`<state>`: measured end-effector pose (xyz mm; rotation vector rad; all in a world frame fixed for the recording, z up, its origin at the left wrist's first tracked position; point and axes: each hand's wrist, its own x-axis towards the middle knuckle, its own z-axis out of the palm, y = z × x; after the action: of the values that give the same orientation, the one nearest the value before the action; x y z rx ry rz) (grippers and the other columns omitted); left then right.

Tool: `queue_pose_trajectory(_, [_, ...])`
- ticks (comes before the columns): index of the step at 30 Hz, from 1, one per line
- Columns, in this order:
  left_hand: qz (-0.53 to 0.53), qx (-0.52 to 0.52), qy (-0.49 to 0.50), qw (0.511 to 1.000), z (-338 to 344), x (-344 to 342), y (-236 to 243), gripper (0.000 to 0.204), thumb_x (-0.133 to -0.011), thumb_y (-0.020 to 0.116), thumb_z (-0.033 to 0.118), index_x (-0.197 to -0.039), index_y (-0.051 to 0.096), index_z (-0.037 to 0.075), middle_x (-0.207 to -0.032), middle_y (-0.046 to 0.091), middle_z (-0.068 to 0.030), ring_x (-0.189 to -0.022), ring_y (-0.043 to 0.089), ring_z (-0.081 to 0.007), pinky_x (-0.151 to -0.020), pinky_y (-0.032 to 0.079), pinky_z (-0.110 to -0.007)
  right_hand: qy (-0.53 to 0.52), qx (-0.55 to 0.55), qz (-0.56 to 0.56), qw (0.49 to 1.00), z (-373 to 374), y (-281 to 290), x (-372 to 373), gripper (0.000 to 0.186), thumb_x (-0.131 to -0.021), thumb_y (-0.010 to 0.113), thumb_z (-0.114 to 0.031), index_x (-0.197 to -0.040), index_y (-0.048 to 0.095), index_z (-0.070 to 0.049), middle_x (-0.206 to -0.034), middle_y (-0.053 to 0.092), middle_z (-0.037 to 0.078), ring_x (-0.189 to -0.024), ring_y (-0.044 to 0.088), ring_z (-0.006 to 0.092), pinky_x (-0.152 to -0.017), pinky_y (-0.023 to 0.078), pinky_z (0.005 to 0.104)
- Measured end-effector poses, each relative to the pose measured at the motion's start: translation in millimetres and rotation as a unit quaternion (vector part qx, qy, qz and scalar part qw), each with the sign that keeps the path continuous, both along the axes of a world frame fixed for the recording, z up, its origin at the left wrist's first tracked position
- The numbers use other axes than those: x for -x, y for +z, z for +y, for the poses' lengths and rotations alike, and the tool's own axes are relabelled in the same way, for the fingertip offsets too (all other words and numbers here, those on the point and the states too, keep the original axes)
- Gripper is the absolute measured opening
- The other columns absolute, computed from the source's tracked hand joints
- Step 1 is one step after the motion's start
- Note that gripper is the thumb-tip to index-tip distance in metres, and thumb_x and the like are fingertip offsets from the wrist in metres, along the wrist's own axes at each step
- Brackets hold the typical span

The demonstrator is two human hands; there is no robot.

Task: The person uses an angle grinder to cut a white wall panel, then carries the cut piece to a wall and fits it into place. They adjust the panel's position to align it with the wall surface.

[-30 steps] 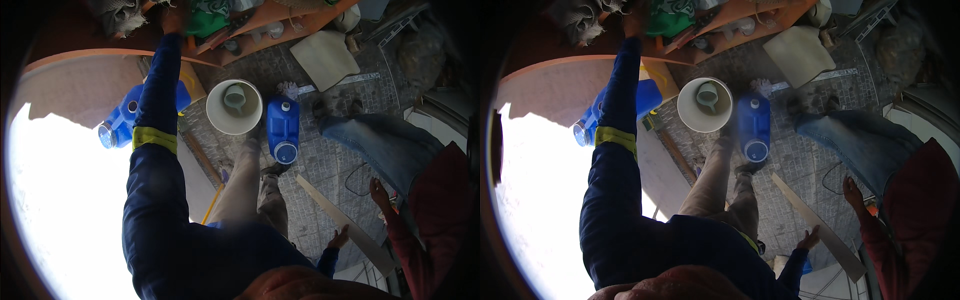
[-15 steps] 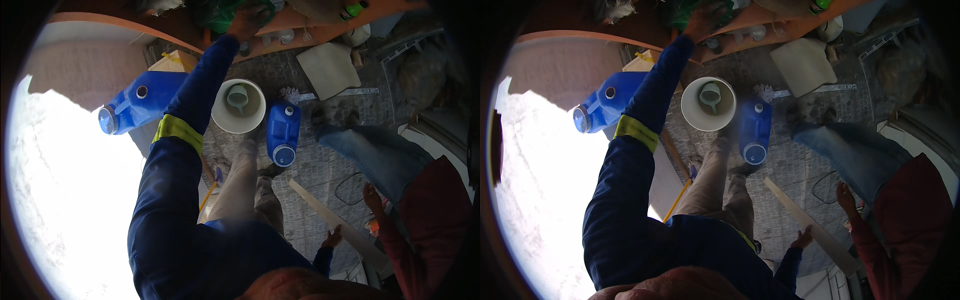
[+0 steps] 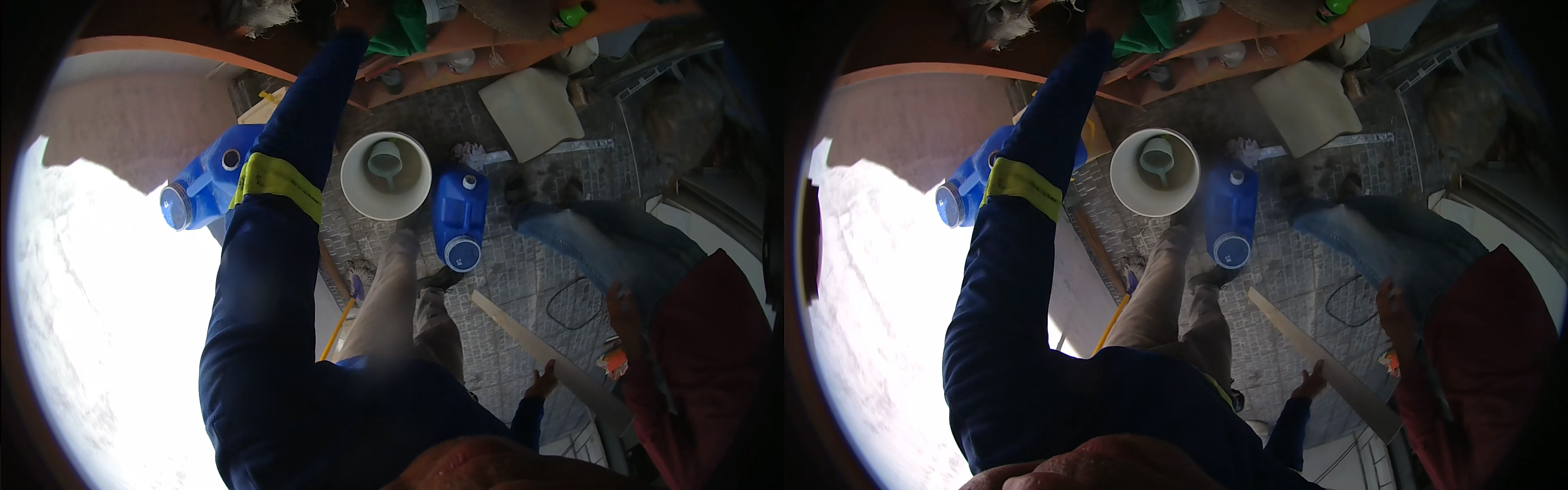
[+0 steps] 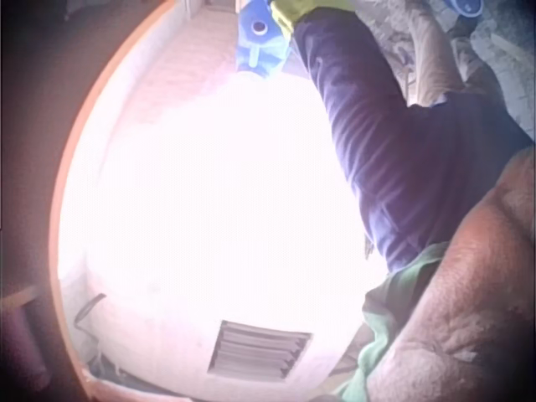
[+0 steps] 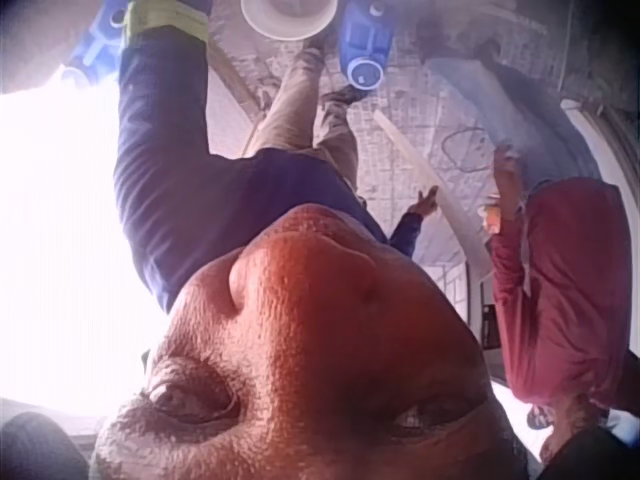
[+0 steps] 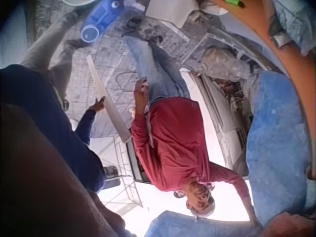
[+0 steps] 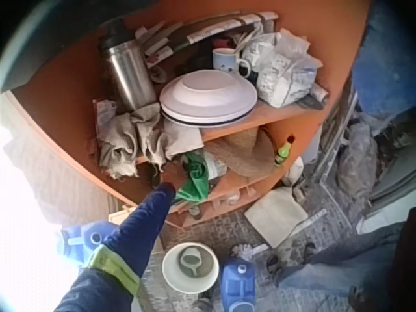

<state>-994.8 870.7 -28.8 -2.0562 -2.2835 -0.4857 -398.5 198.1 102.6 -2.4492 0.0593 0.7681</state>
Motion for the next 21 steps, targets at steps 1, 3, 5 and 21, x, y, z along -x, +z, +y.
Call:
queue_pose_trajectory(1, [0.085, 0.003, -0.092, 0.992, 3.7, -3.2, 10.1, 0.038, -0.076, 0.065, 0.032, -0.106, 0.068, 0.008, -0.110, 0.064, -0.0184, -0.105, 0.059, -0.0403, -0.087, 0.049, -0.052, 0.000, -0.001, -0.002, 1.000, -0.4, -0.2, 0.5, 0.047, -0.099, 0.057, -0.022, -0.141, 0.046, -0.003, -0.142, 0.050, 0.016, -0.134, 0.046, 0.0277, -0.103, 0.044, 0.0499])
queue_pose_trajectory(3, [0.146, 0.151, -0.204, 0.956, 10.2, -12.8, 21.4, 0.041, -0.074, 0.066, 0.035, -0.110, 0.069, 0.014, -0.117, 0.062, -0.0130, -0.107, 0.058, -0.0416, -0.095, 0.044, -0.056, -0.009, -0.001, 0.000, 1.000, -3.6, -1.4, -0.9, 0.047, -0.100, 0.056, -0.021, -0.142, 0.045, -0.002, -0.142, 0.050, 0.016, -0.135, 0.046, 0.0277, -0.102, 0.044, 0.0500])
queue_pose_trajectory(5, [0.187, 0.068, -0.196, 0.960, 13.1, -11.2, 21.9, 0.042, -0.074, 0.067, 0.035, -0.111, 0.068, 0.015, -0.109, 0.065, -0.0143, -0.102, 0.060, -0.0407, -0.092, 0.044, -0.057, -0.011, -0.005, 0.007, 1.000, -10.7, -3.2, -4.0, 0.051, -0.099, 0.058, -0.024, -0.143, 0.043, -0.004, -0.143, 0.049, 0.015, -0.135, 0.044, 0.0283, -0.102, 0.044, 0.0489])
queue_pose_trajectory(21, [0.210, 0.069, -0.135, 0.966, -115.3, 34.2, 71.2, 0.023, -0.087, 0.057, 0.017, -0.103, 0.072, 0.021, -0.088, 0.070, -0.0101, -0.080, 0.070, -0.0286, -0.067, 0.058, -0.042, 0.003, -0.004, -0.002, 1.000, -2.1, -4.4, 1.9, 0.055, -0.097, 0.061, -0.028, -0.144, 0.044, -0.005, -0.140, 0.050, 0.014, -0.127, 0.049, 0.0287, -0.097, 0.046, 0.0508])
